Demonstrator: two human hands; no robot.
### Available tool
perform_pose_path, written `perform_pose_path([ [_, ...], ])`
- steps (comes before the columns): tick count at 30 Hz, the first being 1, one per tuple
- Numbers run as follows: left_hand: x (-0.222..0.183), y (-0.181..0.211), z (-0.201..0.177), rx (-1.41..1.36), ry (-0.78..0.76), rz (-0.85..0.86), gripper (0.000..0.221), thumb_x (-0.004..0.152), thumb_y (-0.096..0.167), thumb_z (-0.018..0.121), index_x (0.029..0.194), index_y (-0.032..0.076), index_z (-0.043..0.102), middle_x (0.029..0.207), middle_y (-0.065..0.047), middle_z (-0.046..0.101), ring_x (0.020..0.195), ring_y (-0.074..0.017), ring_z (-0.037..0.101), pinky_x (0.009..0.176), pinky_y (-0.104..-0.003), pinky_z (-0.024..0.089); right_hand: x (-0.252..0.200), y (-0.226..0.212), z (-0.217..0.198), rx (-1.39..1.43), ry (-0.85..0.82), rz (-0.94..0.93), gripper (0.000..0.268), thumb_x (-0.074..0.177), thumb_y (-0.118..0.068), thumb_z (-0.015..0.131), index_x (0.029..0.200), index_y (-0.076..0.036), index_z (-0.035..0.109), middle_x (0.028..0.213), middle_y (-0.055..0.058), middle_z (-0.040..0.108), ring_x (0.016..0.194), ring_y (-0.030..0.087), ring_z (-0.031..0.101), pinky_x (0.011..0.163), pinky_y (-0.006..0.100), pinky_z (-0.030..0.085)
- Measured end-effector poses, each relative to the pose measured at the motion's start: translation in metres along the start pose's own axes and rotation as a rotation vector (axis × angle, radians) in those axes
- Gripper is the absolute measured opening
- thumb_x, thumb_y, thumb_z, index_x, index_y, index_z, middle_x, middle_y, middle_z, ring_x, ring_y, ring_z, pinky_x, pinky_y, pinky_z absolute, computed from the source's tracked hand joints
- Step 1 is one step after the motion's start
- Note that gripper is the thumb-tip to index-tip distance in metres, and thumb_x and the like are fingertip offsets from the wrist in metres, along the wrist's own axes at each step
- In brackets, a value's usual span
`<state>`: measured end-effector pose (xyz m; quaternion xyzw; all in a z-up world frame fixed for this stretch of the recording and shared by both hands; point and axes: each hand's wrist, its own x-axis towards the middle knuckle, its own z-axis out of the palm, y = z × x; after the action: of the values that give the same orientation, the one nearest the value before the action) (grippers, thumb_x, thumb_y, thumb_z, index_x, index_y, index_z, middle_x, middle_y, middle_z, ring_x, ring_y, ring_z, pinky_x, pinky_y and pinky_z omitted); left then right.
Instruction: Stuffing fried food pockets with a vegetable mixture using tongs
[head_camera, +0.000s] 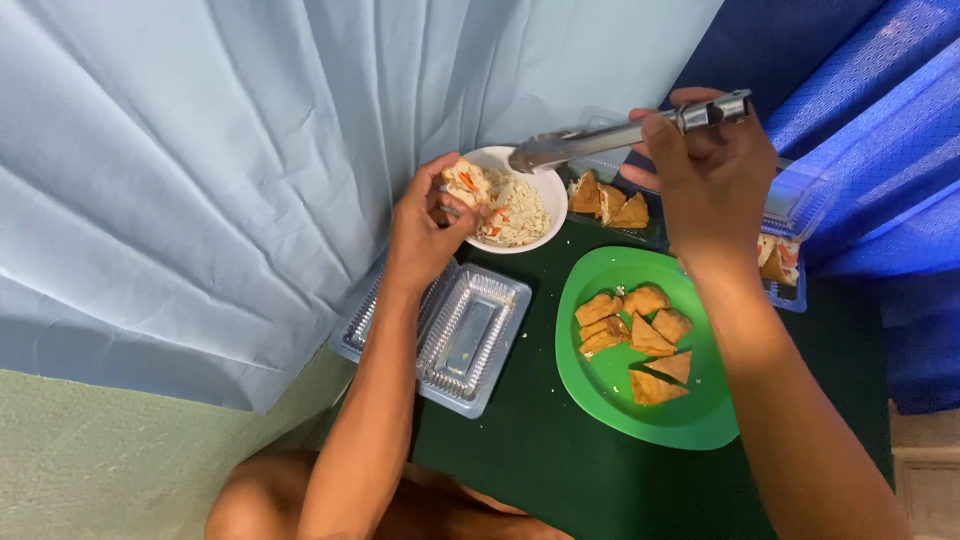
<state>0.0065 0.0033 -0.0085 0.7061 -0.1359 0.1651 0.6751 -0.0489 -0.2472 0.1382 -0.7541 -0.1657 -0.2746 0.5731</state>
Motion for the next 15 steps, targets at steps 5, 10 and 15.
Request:
perform_pose_path([
  [5,0.001,0.005,-0.003,0.076,0.060,0.106,0.065,0.083,-0.001,0.082,0.142,0.002,0.054,0.096,-0.017,0.063,0.085,-0.0245,0.066,0.074,-0.033,0.058,-0.008,0.019,0.004,-0.037,-0.097,0.020,0.029,0.105,-0.006,0.067,0.126,0.004,0.051,0.116,0.028,0.070,0.100,0.029,0.073,0.079,0.035,0.065],
  [10,0.001,-0.002,-0.003,0.114,0.083,0.129,0.065,0.085,0.001,0.083,0.144,0.002,0.055,0.106,-0.026,0.063,0.096,-0.0375,0.070,0.085,-0.043,0.061,-0.011,0.036,0.010,-0.032,-0.100,0.054,0.039,0.104,-0.017,0.072,0.129,0.004,0.052,0.116,0.033,0.068,0.108,0.036,0.071,0.084,0.044,0.065],
  [15,0.002,-0.003,-0.003,0.114,0.097,0.123,0.066,0.084,0.002,0.085,0.144,0.002,0.057,0.111,-0.026,0.065,0.097,-0.0348,0.071,0.085,-0.041,0.062,-0.009,0.059,0.016,-0.012,0.010,0.107,0.037,0.106,-0.019,0.069,0.127,0.006,0.052,0.112,0.035,0.068,0.105,0.038,0.073,0.084,0.047,0.067],
])
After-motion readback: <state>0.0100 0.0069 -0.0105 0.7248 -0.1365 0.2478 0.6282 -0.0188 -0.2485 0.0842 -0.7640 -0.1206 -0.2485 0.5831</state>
